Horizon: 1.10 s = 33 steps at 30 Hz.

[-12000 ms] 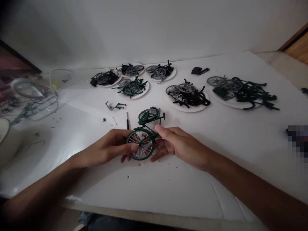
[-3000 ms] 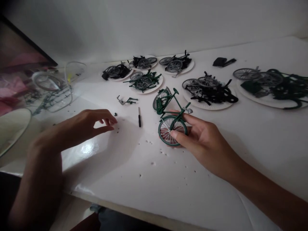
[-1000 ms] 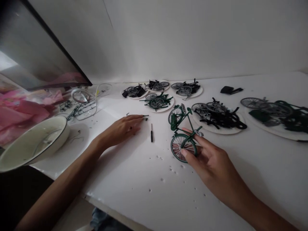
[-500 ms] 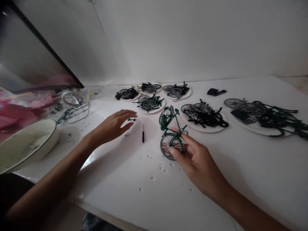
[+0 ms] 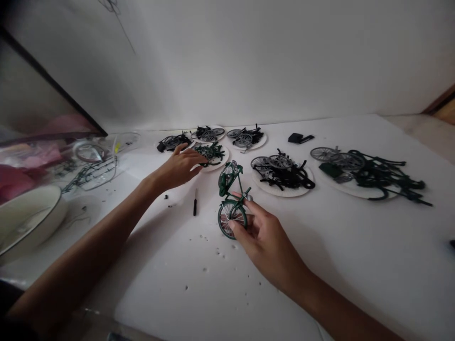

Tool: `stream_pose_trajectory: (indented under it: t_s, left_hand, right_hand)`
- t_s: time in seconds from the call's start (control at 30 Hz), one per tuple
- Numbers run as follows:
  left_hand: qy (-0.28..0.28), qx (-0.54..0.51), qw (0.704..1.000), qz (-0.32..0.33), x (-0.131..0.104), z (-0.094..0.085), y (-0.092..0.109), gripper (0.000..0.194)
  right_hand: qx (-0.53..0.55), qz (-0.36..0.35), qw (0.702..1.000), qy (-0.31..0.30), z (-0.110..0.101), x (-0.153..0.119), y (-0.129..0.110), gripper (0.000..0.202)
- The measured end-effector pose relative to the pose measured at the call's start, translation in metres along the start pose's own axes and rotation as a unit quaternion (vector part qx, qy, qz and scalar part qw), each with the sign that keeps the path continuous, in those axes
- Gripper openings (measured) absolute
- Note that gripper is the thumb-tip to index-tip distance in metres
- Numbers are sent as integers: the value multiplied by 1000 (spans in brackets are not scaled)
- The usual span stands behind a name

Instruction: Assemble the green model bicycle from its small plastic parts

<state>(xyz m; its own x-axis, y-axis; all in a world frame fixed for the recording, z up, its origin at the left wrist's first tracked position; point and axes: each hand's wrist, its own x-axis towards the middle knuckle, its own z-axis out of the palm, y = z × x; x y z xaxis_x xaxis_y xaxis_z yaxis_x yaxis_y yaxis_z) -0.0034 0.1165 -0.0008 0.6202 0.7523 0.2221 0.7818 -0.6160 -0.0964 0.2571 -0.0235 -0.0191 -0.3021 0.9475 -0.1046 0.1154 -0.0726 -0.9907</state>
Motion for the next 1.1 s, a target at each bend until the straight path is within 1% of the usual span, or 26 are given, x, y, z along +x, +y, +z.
stream_pose_trajectory:
  t_s: [0.1, 0.2, 0.3, 0.4, 0.5, 0.7, 0.8, 0.97, 1.1]
  left_hand:
    - [14, 7, 1000, 17, 8, 1, 0, 27]
    - [22, 11, 999, 38, 22, 4, -2, 30]
    - [24, 22, 998, 56, 35, 8, -6, 31]
    - [18, 37, 996, 85, 43, 12, -10, 31]
    - [13, 48, 994, 99, 47, 15, -11, 32]
    - [10, 57, 994, 91, 48, 20, -9, 33]
    - [3, 61, 993, 97, 49, 21, -9, 33]
    - [-5, 58, 993, 102, 51, 20, -6, 31]
    - [-12, 50, 994, 93, 54, 18, -3, 28]
  right_hand:
    - [14, 6, 1000, -2, 0, 1, 0, 56]
    - [26, 18, 999, -4, 0, 3, 0, 56]
    - [29, 22, 999, -6, -1, 3, 0, 58]
    - [21, 15, 1000, -7, -2, 2, 0, 58]
    - [9, 14, 1000, -7, -2, 3, 0, 60]
    - [1, -1, 1000, -12, -1, 3, -3, 54]
    - [7, 5, 1000, -15, -1, 3, -3, 55]
    - [14, 13, 1000, -12, 0, 4, -4, 56]
    - [12, 23, 1000, -3, 1, 4, -5, 58]
